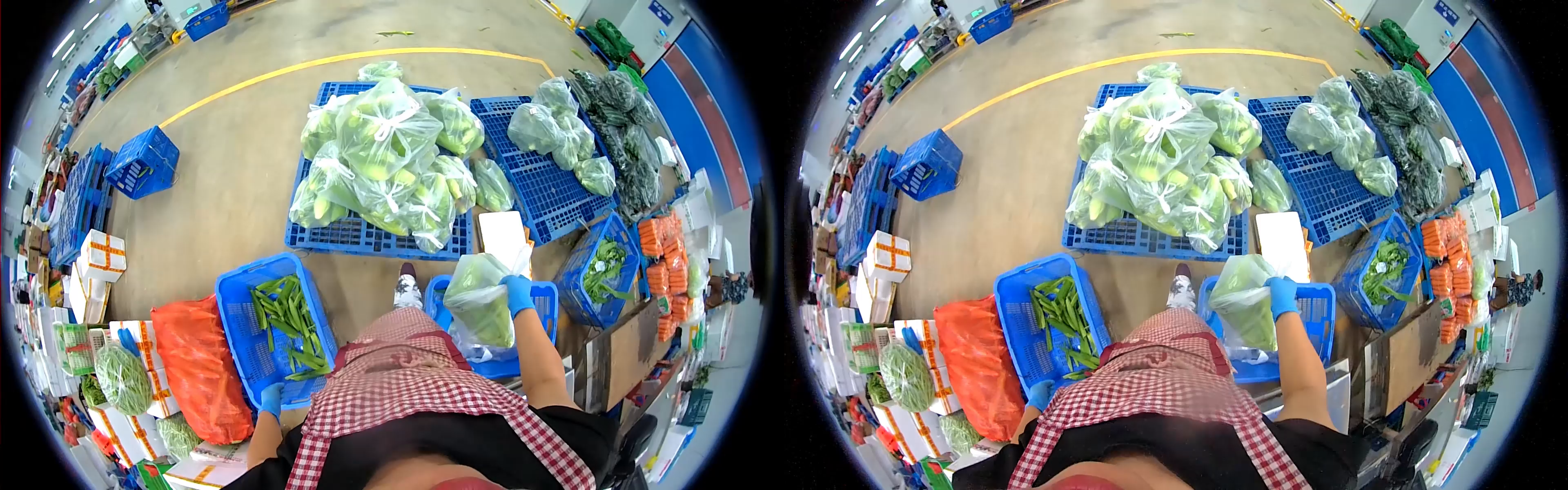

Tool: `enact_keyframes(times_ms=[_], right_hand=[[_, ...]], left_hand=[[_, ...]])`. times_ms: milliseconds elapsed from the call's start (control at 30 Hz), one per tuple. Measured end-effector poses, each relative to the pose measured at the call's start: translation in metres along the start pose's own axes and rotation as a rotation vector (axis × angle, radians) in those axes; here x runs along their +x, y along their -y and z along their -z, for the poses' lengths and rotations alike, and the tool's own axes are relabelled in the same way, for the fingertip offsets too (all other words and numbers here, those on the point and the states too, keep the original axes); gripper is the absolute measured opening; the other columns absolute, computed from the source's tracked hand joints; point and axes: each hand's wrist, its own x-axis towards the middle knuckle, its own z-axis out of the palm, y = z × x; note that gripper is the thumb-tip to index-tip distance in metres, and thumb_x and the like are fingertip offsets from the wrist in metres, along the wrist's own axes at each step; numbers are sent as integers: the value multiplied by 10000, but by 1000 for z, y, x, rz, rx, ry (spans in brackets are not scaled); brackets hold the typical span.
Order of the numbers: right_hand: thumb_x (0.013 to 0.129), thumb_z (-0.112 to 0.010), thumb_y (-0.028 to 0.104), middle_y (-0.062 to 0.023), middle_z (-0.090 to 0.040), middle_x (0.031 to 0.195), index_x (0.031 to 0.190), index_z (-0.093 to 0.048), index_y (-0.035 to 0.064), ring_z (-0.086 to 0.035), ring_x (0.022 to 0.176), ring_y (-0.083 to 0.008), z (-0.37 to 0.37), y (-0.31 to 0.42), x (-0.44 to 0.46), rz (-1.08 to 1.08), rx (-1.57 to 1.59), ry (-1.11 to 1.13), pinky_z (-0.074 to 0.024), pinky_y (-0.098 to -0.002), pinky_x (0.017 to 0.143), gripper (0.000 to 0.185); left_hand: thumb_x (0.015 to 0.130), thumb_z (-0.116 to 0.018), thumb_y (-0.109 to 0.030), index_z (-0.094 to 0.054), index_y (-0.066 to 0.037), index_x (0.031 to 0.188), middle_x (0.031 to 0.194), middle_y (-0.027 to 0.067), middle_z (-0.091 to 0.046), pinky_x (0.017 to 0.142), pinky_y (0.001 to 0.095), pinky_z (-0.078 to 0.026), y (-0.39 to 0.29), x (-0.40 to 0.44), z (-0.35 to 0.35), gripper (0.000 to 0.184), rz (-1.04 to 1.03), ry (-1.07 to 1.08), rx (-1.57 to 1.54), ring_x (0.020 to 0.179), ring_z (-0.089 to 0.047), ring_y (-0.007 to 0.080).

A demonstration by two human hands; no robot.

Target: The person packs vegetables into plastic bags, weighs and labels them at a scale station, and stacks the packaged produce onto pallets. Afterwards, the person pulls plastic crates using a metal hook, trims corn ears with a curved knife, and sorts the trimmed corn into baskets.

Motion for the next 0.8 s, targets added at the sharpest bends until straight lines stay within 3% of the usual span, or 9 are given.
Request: enact_keyframes(times_ms=[33, 100, 300, 367, 433, 500, 700, 733, 800], right_hand=[[586, -588, 32, -154, -589, 742, 801, -585, -80, -558, 615, -244, -7, 3, 21, -4, -28, 7, -453, -339, 568, 242], [588, -591, 35, -158, -595, 754, 813, -590, -81, -558, 613, -240, -24, 14, 75, -7, -83, 26, -449, -335, 565, 253], [651, -587, 71, -151, -604, 786, 853, -614, -53, -568, 688, -242, -108, 66, 230, 78, 147, 66, -455, -344, 614, 239], [686, -557, 130, -176, -609, 820, 861, -624, 4, -579, 718, -299, -137, 82, 302, 473, -436, 188, -462, -370, 638, 226], [716, -524, 217, -200, -609, 842, 815, -641, 62, -587, 748, -358, -167, 106, 366, 973, -1110, 145, -465, -402, 652, 218], [700, -529, 215, -208, -600, 758, 739, -631, 45, -584, 695, -354, -207, 117, 401, 660, -621, 105, -468, -406, 629, 201], [741, -494, 235, -195, -617, 813, 760, -629, 26, -604, 722, -346, -201, 69, 316, 889, -1278, 702, -476, -433, 654, 250], [747, -499, 272, -189, -621, 804, 761, -636, 26, -608, 712, -340, -182, 104, 252, 606, -1094, 826, -481, -431, 642, 282], [752, -499, 267, -196, -620, 830, 778, -637, 16, -606, 734, -351, -150, 9, 218, 624, -1115, 783, -483, -417, 660, 288]], left_hand=[[722, -581, -130, -649, -35, 813, 695, 88, -615, 544, 302, -448, -7, -3, -8, 148, 52, 18, -5, 593, -571, 207], [696, -615, -154, -641, -57, 841, 769, 107, -634, 605, 327, -474, 15, 19, -26, 177, -441, 79, 1266, 692, -605, 251], [677, -640, -158, -633, -63, 891, 831, 110, -635, 659, 308, -479, -100, -10, -103, 233, -928, 211, 1272, 744, -610, 230], [769, -578, -107, -633, -17, 905, 793, 27, -612, 625, 236, -436, -178, -37, -158, 173, 71, -47, -9, 686, -550, 111], [790, -561, -100, -632, -4, 900, 792, 6, -599, 593, 234, -422, -219, -46, -179, 162, -61, -54, -75, 649, -526, 104], [785, -564, -100, -631, -9, 919, 773, 5, -600, 589, 233, -418, -250, -60, -206, 176, -61, -65, -101, 639, -519, 95], [779, -555, -120, -617, -34, 962, 774, 33, -616, 594, 257, -431, -213, -11, -205, 211, -687, 271, 788, 684, -570, 148], [778, -556, -129, -618, -35, 953, 770, 34, -615, 590, 259, -430, -204, 5, -204, 208, -664, 317, 849, 678, -569, 150], [776, -558, -148, -621, -36, 935, 762, 37, -614, 582, 265, -428, -194, 38, -201, 204, -569, 374, 903, 666, -566, 154]])
